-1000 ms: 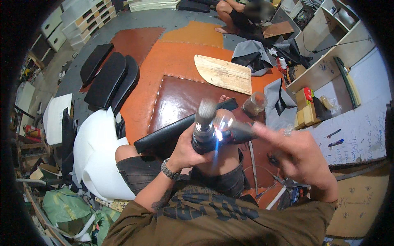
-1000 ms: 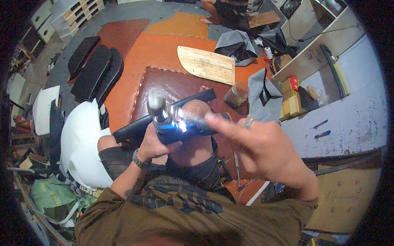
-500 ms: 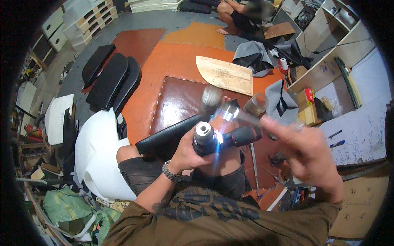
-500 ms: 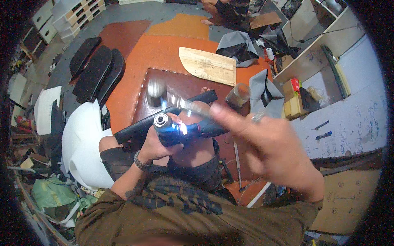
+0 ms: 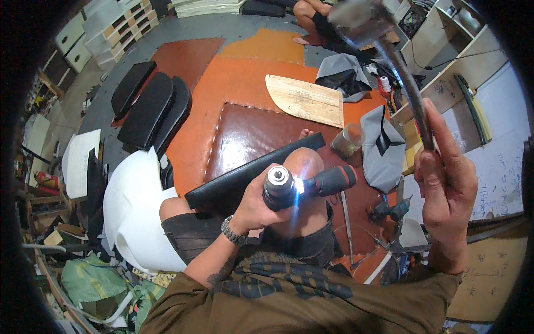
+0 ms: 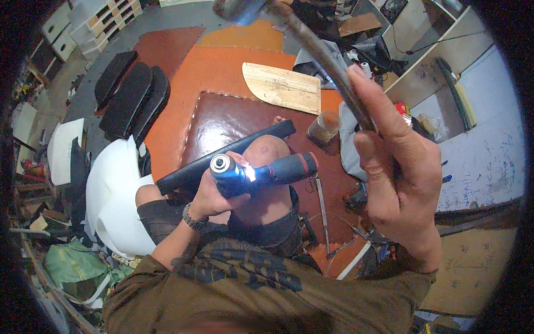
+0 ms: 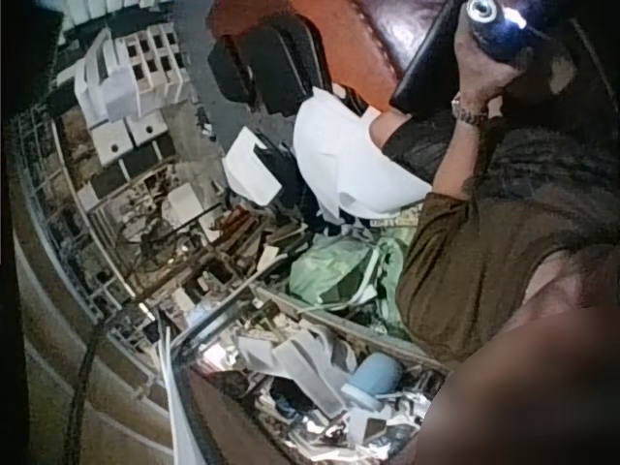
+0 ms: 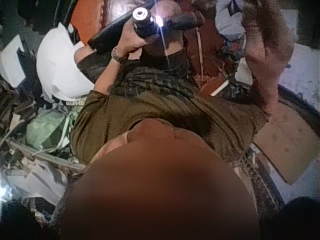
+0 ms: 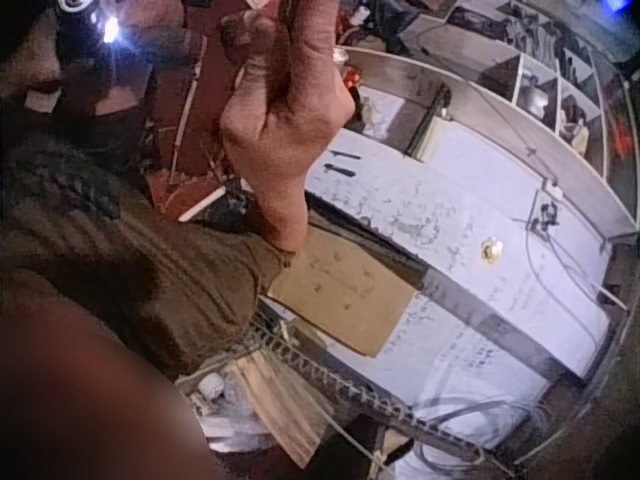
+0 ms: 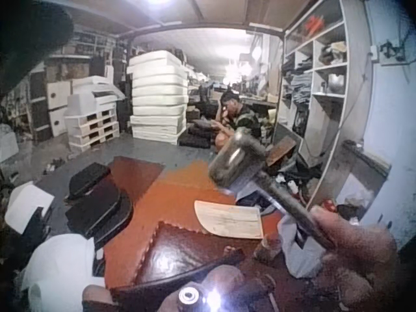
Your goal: The person uses a cordless drill to make holes in a black plastic or leather-like object. They adjust the drill bit and continue drilling at different positions on the object while sitting on the floor.
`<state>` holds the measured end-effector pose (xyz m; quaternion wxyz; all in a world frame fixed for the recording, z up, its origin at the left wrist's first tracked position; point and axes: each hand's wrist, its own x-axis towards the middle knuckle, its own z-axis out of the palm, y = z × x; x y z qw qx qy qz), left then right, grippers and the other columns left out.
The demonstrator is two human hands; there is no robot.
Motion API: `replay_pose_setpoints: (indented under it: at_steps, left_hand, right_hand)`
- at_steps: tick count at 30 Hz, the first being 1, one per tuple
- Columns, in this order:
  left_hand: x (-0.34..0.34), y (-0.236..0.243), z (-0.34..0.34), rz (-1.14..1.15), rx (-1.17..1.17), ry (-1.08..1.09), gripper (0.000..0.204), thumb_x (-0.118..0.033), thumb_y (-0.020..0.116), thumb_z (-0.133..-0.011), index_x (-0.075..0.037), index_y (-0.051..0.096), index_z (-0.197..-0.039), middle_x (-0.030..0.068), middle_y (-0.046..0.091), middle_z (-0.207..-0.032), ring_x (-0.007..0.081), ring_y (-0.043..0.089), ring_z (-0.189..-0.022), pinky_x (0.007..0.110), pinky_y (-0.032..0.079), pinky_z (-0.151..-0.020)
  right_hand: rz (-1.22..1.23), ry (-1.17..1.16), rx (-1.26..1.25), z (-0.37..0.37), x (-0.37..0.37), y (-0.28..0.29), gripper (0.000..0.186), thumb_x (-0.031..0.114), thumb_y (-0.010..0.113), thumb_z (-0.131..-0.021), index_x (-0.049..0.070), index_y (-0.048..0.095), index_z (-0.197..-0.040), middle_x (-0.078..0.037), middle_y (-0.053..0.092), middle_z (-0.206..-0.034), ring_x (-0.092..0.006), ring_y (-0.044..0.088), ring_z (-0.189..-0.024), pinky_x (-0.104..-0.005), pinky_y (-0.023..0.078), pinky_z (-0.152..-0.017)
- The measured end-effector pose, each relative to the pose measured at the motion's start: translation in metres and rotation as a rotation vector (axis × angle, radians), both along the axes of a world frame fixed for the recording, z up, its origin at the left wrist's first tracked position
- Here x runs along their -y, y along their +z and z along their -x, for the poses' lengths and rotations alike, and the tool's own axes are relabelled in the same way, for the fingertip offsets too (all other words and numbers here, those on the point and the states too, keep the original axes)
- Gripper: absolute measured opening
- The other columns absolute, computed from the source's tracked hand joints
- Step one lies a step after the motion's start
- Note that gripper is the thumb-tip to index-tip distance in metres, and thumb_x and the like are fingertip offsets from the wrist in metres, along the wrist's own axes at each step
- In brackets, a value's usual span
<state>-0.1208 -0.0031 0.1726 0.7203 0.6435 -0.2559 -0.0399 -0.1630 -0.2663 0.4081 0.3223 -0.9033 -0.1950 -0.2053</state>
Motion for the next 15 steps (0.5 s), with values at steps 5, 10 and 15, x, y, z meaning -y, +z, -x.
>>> replay_pose_setpoints:
  at_steps: [5, 10, 15]
  left_hand:
    - [0.0001, 0.0015, 0.0053, -0.048, -0.021, 0.05, 0.058, -0.015, 0.089, -0.072, -0.007, 0.064, -0.123, 0.0021, 0.07, -0.113, 0.0135, 0.065, -0.105, 0.033, 0.052, -0.101]
    - [-0.0013, -0.0052, 0.0024, -0.007, 0.01, 0.007, 0.062, -0.015, 0.09, -0.071, -0.007, 0.064, -0.126, 0.0027, 0.07, -0.114, 0.0142, 0.065, -0.105, 0.034, 0.052, -0.102]
    - [-0.0026, -0.0074, 0.0007, -0.013, 0.025, 0.021, 0.061, -0.015, 0.09, -0.071, -0.007, 0.064, -0.126, 0.003, 0.07, -0.115, 0.0141, 0.065, -0.106, 0.034, 0.052, -0.102]
  right_hand:
    - [0.398, 0.3, -0.318, -0.0019, -0.0013, -0.0079, 0.055, 0.0, 0.063, -0.093, 0.005, 0.062, -0.147, -0.016, 0.07, -0.088, -0.0275, 0.066, -0.068, -0.0404, 0.048, -0.063]
    - [0.266, 0.115, -0.161, -0.0051, -0.0001, -0.0067, 0.045, 0.001, 0.067, -0.093, 0.0, 0.067, -0.138, -0.011, 0.061, -0.084, -0.0209, 0.057, -0.07, -0.0343, 0.043, -0.063]
    - [0.216, 0.095, 0.039, -0.0035, 0.0006, -0.0104, 0.047, -0.001, 0.07, -0.089, 0.006, 0.07, -0.136, -0.014, 0.067, -0.097, -0.0251, 0.066, -0.08, -0.0336, 0.052, -0.068]
